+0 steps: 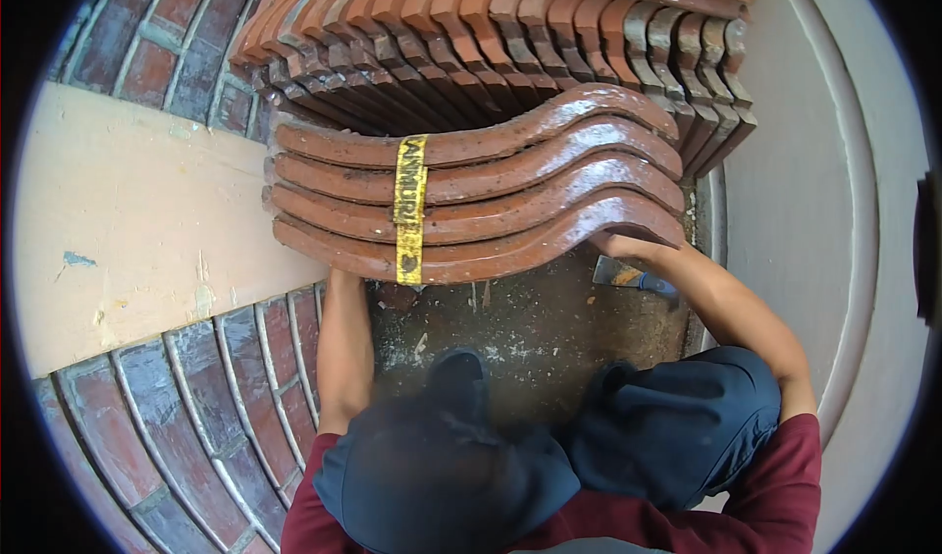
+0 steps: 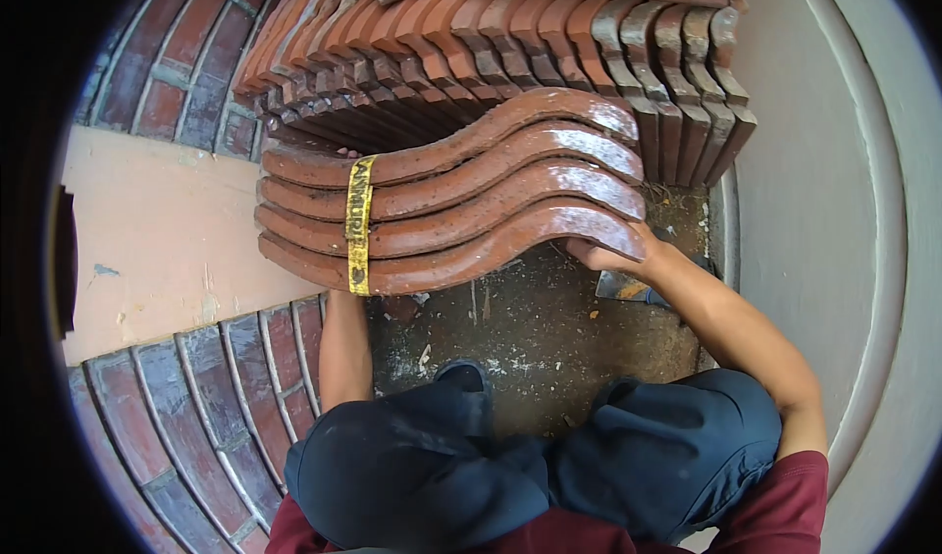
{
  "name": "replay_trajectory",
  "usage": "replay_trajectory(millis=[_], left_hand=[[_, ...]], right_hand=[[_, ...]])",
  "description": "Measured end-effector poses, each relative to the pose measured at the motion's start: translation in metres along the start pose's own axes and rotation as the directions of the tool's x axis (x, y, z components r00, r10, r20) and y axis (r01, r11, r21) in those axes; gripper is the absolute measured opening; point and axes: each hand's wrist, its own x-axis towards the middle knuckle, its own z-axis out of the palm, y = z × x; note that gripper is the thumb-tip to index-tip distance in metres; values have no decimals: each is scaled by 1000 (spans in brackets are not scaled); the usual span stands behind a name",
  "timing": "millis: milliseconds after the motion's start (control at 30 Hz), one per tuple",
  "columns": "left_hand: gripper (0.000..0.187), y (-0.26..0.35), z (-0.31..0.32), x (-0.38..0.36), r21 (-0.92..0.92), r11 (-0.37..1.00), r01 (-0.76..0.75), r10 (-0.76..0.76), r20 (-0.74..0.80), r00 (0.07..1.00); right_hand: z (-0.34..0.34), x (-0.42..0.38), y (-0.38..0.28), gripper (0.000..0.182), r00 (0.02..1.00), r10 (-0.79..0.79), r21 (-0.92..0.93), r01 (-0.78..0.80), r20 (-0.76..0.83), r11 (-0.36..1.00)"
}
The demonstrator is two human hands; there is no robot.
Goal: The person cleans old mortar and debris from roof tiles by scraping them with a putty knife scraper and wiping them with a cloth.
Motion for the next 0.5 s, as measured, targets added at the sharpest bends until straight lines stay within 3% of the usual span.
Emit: replay_trajectory(millis=[33,233,500], left_hand=[[100,0,1,-1,-4,1000,6,-6,2,1000],[101,-1,-3,-14,-25,999,22,-21,14,1000],[102,3,-2,-47,-36,998,49,-49,11,999]], right_hand=[[-7,1,-8,34,998,59,65,-60,18,996],[-12,-12,-8,32,999,-36,-211,41,25,977],[-28,-34,-17,34,963,90,-249,-25,255,968]])
